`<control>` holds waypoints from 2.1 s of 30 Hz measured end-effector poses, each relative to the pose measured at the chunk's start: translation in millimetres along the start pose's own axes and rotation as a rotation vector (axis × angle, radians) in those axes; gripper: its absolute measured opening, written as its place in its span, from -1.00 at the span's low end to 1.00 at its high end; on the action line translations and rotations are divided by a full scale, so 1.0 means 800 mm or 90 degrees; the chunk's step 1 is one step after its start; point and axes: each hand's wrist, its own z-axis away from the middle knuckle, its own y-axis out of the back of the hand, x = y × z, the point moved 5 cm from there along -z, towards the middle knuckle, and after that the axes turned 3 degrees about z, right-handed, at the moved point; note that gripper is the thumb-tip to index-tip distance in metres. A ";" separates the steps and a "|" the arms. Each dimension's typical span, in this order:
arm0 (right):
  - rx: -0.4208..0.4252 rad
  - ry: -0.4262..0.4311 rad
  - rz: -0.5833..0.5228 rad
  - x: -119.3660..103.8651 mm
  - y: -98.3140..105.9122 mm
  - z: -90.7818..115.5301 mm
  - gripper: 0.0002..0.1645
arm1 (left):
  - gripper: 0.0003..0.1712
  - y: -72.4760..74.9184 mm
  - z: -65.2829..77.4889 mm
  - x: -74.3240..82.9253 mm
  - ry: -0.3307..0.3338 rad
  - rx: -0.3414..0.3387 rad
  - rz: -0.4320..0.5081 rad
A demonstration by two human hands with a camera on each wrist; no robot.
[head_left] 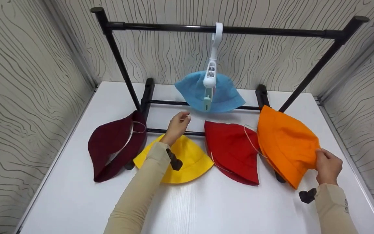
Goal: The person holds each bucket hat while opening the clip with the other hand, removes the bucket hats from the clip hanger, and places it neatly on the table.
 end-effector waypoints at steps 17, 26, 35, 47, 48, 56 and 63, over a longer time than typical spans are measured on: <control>-0.037 -0.033 0.154 0.045 0.001 -0.011 -0.26 | -0.58 0.003 0.004 -0.010 -0.006 -0.004 0.005; -0.065 -0.059 0.152 0.063 -0.002 -0.017 -0.21 | -0.60 0.003 0.004 -0.016 0.028 -0.012 -0.016; -0.065 -0.061 0.158 0.068 -0.005 -0.022 -0.22 | -0.62 0.006 0.005 -0.019 0.011 -0.007 -0.026; -0.073 0.023 0.264 0.041 0.000 -0.022 -0.30 | -0.63 0.011 0.003 -0.026 0.029 -0.002 -0.020; -0.072 0.032 0.271 0.037 0.001 -0.021 -0.30 | -0.63 0.011 0.003 -0.027 0.032 -0.002 -0.019; -0.083 0.072 0.313 0.009 -0.001 -0.013 -0.32 | -0.64 0.009 0.004 -0.031 0.058 0.001 -0.011; -0.099 0.140 0.341 -0.019 -0.013 -0.001 -0.32 | -0.64 0.014 0.002 -0.027 0.026 0.015 -0.016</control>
